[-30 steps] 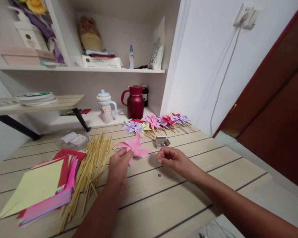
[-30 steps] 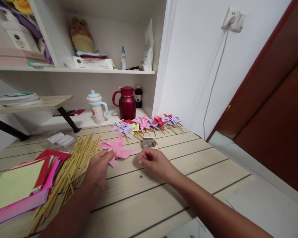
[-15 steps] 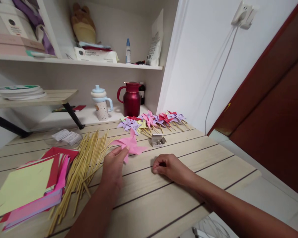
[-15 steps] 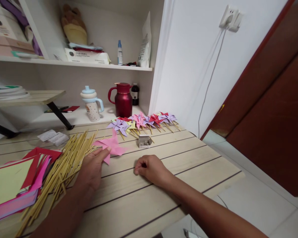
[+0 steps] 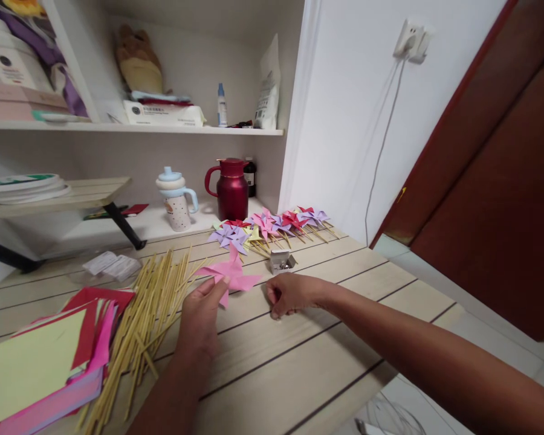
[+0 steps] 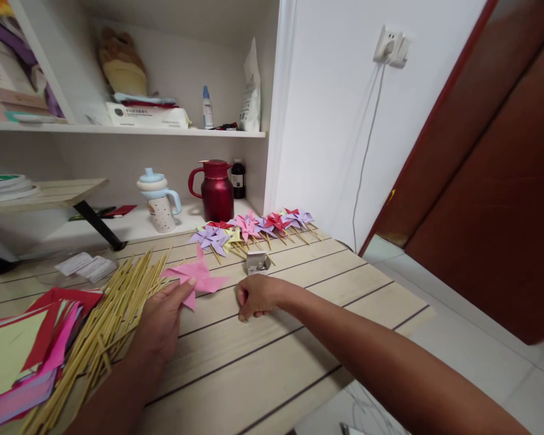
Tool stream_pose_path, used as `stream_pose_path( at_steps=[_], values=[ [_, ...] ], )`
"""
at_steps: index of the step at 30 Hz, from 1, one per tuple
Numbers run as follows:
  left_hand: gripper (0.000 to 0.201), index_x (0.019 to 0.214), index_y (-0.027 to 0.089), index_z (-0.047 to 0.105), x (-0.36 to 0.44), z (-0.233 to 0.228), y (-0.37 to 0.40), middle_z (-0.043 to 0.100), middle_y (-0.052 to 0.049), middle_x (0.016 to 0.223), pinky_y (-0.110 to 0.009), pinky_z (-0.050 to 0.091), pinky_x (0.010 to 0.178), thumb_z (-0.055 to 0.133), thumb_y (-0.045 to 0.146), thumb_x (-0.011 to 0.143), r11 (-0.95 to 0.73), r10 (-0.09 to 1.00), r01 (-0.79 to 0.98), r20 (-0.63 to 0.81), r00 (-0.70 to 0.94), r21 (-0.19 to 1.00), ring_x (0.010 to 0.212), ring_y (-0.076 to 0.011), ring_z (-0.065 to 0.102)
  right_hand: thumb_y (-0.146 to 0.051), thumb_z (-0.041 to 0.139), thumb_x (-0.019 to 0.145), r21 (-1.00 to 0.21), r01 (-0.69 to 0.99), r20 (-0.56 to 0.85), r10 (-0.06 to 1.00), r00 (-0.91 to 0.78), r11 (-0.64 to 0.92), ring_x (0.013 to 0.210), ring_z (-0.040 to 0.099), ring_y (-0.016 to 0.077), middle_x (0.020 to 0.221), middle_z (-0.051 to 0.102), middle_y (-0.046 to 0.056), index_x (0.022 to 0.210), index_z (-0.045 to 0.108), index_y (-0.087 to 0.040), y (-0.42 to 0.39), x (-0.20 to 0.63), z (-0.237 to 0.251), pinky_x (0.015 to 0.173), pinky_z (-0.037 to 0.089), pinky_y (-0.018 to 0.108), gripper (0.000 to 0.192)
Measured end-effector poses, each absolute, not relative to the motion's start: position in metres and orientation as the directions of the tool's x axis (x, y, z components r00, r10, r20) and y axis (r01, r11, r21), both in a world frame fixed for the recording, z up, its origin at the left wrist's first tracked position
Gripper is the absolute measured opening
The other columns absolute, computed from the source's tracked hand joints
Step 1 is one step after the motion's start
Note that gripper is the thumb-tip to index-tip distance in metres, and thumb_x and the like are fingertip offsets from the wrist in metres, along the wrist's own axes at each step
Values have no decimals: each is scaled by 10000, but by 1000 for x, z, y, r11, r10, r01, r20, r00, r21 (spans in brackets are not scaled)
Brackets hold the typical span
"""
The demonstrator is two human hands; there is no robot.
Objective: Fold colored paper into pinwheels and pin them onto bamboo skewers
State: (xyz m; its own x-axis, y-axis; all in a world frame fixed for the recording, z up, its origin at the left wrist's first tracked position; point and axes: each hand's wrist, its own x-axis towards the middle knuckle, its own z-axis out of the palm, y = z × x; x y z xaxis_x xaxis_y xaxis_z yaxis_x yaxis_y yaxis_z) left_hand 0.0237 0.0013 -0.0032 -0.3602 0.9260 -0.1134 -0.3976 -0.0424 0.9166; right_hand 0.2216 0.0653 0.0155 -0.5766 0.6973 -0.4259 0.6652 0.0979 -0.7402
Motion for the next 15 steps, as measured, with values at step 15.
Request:
stream_pose_path(
  at_steps=[15],
  values=[
    [311, 814, 169, 784, 25, -2, -1, 732, -16, 766, -300, 411, 856, 861, 356, 578, -53, 956, -365, -58, -288, 930, 801, -168, 598, -205, 618, 762, -892, 427, -148, 797, -585, 147, 561, 474, 89, 669, 571, -20, 860, 692, -151, 36, 256, 2, 519, 371, 201, 134]
  ],
)
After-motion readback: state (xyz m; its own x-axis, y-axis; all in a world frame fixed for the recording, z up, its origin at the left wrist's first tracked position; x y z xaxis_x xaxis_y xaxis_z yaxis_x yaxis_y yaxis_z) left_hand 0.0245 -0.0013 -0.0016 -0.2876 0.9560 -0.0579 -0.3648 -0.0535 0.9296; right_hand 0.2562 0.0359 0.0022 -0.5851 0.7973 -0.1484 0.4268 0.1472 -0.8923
